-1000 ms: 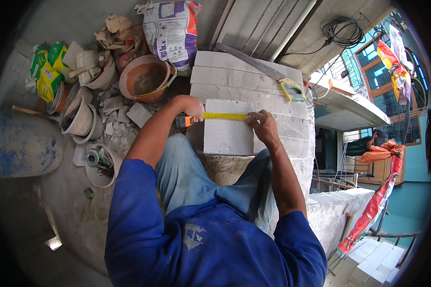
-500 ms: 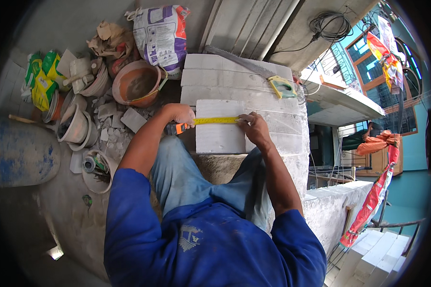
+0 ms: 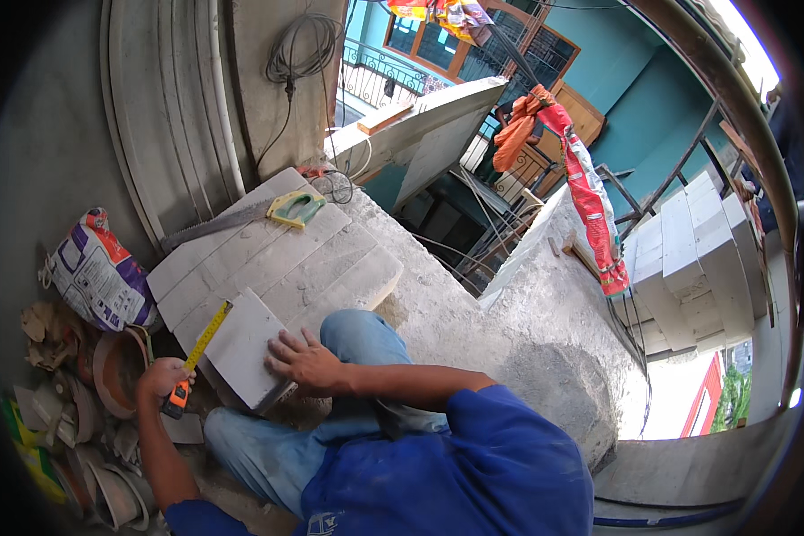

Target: The person measures a white tile with a tape measure, then uses a hammer to break it into smaller pieces. They smooth the broken edges with a hand tool and hand the finished piece to another person.

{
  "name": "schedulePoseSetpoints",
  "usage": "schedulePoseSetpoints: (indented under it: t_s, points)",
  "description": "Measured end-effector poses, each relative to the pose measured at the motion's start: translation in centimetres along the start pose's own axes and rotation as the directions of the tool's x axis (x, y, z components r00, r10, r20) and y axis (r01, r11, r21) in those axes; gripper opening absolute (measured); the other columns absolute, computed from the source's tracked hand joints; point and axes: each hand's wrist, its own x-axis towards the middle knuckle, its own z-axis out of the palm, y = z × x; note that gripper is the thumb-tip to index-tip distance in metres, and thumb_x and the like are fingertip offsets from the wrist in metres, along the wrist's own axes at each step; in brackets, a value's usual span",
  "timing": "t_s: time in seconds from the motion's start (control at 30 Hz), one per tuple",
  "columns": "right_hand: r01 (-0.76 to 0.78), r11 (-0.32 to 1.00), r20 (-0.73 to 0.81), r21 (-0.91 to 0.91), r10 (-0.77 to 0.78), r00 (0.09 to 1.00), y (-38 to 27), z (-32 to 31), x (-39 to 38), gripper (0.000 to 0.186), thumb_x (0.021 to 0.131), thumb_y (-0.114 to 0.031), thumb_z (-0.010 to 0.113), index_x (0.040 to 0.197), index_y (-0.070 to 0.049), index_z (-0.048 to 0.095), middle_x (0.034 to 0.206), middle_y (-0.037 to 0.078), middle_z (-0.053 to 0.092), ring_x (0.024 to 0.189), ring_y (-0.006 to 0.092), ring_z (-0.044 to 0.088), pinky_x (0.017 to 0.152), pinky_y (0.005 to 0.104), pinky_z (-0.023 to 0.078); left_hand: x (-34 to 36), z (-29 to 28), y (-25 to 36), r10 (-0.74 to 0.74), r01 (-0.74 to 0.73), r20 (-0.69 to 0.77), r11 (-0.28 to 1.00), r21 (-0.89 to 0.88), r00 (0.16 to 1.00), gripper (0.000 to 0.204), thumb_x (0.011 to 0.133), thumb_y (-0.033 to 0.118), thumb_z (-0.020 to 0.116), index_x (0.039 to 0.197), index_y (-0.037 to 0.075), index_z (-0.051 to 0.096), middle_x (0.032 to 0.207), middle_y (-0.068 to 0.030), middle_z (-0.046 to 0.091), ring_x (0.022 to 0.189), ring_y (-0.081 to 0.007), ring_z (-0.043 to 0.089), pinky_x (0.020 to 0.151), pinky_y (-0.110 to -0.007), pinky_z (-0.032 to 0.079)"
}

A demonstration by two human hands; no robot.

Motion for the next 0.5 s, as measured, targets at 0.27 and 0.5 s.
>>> schedulePoseSetpoints:
  t_s: [0.27,0.5]
  points:
    - [0.002,1.000,-0.106,-0.020,-0.004,0.994,0.4,2.3,3.9,0.057,0.093,-0.021,0.055,0.149,-0.014,0.046,0.161,0.019,0.033,0.150,0.0429,0.028,0.115,0.0663,0.030,-2.3,-2.8,-2.1,0.146,-0.146,0.009,0.989,0.019,0.989,0.022,0.095,0.020,0.066,0.094,-0.001,0.072,0.084,-0.0068,0.072,0.074,-0.0141,0.067,0.069,-0.031,0.055]
    - [0.069,0.990,-0.107,0.123,-0.056,0.993,0.1,0.8,5.7,0.061,0.088,-0.019,0.067,0.146,-0.009,0.050,0.155,0.021,0.041,0.146,0.0456,0.033,0.116,0.0583,0.034,-3.5,-1.7,-0.8,0.055,-0.049,-0.029,0.980,0.191,0.998,0.024,0.094,0.019,0.065,0.101,-0.002,0.074,0.088,-0.0076,0.073,0.076,-0.0149,0.069,0.071,-0.030,0.055]
